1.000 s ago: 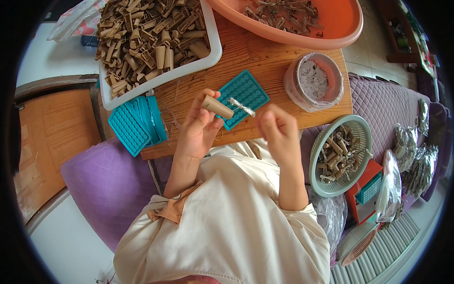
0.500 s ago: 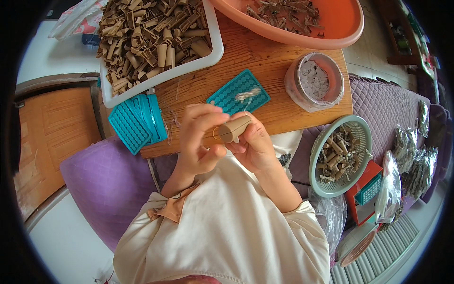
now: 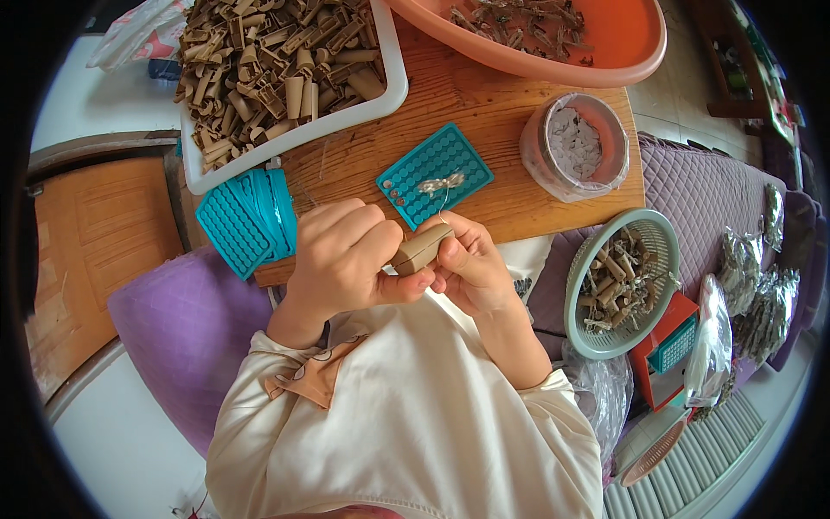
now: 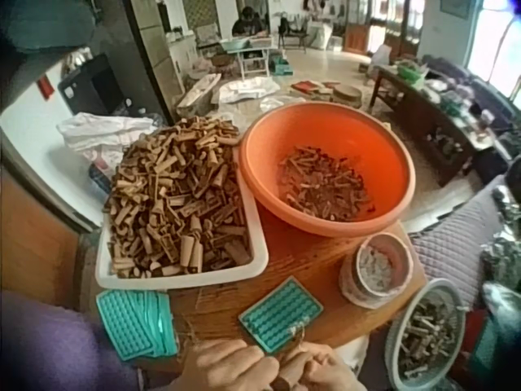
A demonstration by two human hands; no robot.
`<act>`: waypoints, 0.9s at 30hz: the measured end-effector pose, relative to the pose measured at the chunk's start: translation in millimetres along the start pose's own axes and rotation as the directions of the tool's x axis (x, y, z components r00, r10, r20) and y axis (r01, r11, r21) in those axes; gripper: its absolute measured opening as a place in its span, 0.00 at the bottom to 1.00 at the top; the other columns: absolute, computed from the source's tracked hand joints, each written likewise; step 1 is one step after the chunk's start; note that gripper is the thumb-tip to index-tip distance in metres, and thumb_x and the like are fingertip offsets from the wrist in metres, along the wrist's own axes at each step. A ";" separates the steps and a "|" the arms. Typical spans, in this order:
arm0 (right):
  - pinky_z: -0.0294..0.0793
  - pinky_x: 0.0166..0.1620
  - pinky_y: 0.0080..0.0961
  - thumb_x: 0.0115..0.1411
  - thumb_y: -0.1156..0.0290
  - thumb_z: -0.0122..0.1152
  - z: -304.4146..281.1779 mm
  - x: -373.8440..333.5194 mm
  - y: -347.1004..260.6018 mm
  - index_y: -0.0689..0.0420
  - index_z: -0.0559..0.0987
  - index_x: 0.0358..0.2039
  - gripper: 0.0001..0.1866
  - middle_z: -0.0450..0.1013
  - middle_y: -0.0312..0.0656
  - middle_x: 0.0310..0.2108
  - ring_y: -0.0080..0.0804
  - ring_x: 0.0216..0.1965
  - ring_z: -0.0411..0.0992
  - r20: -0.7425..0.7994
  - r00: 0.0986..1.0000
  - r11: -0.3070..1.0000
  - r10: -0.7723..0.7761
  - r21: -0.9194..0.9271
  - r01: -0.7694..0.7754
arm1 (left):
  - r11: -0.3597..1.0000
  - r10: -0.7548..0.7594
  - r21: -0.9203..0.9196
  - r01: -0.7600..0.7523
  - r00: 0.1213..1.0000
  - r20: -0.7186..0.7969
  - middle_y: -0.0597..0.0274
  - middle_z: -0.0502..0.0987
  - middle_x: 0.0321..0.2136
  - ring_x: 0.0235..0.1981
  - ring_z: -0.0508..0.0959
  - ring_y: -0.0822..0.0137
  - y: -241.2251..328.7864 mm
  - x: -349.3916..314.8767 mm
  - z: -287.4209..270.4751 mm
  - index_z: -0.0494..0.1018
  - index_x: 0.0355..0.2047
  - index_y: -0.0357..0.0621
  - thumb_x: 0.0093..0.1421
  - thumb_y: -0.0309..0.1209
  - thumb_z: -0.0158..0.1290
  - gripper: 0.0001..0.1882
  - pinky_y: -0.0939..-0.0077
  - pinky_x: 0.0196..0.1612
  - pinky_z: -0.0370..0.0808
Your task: The person assembles small wooden components by inserting them into a teal plastic mold. They repeatedly pick up wooden pieces from a white bin, place them into the mold, and then remove the assembled units to place them into a green basket. The task involves repetitive hand manipulation of small parts.
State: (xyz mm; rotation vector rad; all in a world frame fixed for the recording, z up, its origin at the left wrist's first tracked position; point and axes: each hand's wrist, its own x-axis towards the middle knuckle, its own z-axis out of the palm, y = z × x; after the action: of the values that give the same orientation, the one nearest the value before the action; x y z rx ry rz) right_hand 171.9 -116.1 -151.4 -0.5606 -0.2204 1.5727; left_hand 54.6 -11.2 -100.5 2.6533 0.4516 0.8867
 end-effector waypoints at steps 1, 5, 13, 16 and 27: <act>0.60 0.18 0.11 0.53 0.57 0.56 0.4 0.2 -1.0 0.63 0.68 0.31 0.20 0.68 0.39 0.22 0.17 0.16 0.61 -0.005 1.000 1.000 0.011 0.013 -0.011 | 1.000 -0.010 0.024 0.010 1.000 0.019 0.67 0.52 0.08 0.08 0.58 0.70 1.6 1.4 -1.3 0.55 0.08 0.47 0.50 0.54 0.47 0.28 0.79 0.10 0.57; 0.60 0.18 0.11 0.53 0.57 0.56 6.3 -1.4 -5.1 0.63 0.68 0.31 0.19 0.67 0.37 0.21 0.16 0.17 0.61 0.042 0.999 0.999 0.017 0.029 -0.018 | 0.996 0.082 0.048 -0.079 0.995 -0.057 0.67 0.52 0.08 0.07 0.57 0.71 4.0 3.0 -1.3 0.54 0.07 0.46 0.53 0.54 0.44 0.29 0.79 0.08 0.55; 0.67 0.31 0.16 0.51 0.51 0.54 27.1 7.7 5.9 0.60 0.67 0.35 0.24 0.67 0.38 0.28 0.21 0.29 0.65 -0.136 0.970 0.976 -0.200 0.063 0.210 | 0.998 0.063 0.013 -0.062 0.958 -0.281 0.66 0.52 0.08 0.07 0.55 0.70 -4.8 4.5 22.6 0.53 0.07 0.46 0.53 0.55 0.41 0.30 0.80 0.08 0.53; 0.66 0.44 0.23 0.52 0.48 0.51 36.1 12.7 11.6 0.57 0.67 0.39 0.25 0.67 0.38 0.33 0.25 0.39 0.64 -0.169 0.941 0.928 -0.295 0.184 0.324 | 1.000 -0.005 -0.021 -0.003 0.938 -0.346 0.66 0.54 0.08 0.07 0.56 0.70 -6.6 2.2 29.7 0.54 0.07 0.46 0.53 0.56 0.40 0.30 0.79 0.09 0.53; 0.63 0.39 0.28 0.54 0.50 0.49 31.3 17.9 3.4 0.58 0.65 0.32 0.21 0.63 0.37 0.26 0.28 0.32 0.62 0.106 0.800 0.755 -0.590 -0.280 0.593 | 0.651 -0.447 -0.753 0.097 0.850 -0.277 0.54 0.67 0.26 0.27 0.68 0.60 -0.2 -8.1 44.1 0.65 0.31 0.37 0.38 0.58 0.54 0.35 0.72 0.29 0.67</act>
State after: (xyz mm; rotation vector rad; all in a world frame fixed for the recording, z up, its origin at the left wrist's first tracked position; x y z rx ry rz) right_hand 154.3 -92.9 -130.0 -0.6396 -0.5971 0.9175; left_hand 75.9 -22.3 -138.4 1.5935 0.4735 1.2503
